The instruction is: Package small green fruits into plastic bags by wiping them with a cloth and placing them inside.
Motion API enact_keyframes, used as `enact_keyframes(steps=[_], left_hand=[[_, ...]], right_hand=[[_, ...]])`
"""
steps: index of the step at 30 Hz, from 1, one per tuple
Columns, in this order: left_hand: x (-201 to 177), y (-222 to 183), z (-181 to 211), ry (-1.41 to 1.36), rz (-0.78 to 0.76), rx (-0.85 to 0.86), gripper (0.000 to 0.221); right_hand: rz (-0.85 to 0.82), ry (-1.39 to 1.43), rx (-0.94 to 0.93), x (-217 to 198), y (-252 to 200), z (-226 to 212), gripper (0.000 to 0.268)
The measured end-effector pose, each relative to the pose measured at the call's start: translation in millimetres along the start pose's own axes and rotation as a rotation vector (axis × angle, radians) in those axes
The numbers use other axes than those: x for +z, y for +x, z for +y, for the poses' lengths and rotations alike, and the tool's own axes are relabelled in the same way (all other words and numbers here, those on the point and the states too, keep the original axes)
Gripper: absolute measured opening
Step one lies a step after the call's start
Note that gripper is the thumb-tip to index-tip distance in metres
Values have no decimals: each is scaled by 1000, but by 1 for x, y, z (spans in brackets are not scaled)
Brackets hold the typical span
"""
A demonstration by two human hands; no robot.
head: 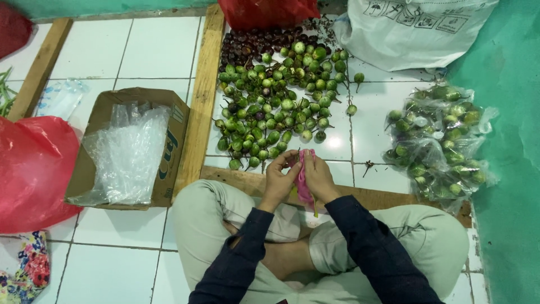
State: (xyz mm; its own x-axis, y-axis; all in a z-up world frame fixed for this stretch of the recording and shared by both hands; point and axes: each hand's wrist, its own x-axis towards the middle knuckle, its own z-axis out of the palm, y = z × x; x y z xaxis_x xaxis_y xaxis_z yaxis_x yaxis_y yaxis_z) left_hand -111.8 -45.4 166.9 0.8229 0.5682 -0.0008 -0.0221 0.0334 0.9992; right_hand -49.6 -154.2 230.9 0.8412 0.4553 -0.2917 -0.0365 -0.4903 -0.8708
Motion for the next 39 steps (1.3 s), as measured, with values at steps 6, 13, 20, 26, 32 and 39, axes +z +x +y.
enact_keyframes(steps=[6,13,20,26,32,39], left_hand=[[5,6,-1,-318,28,-62,34],[3,0,3,-68,-118,51,40],[1,-4,17,148,-42,83,34],[1,-1,19,222,133,47,27],[-1,-3,35,311,83,166,32],[-2,-2,36,156,14,128,30]], right_hand=[[88,49,69,-3,0,-13,65],[8,76,82,-3,-11,-25,74],[77,-89,-63,-9,-10,-36,59],[89,-72,-158,-3,-21,-42,55],[-16,-141,-112,3,-10,-21,51],[107,-126,-128,-8,0,-17,46]])
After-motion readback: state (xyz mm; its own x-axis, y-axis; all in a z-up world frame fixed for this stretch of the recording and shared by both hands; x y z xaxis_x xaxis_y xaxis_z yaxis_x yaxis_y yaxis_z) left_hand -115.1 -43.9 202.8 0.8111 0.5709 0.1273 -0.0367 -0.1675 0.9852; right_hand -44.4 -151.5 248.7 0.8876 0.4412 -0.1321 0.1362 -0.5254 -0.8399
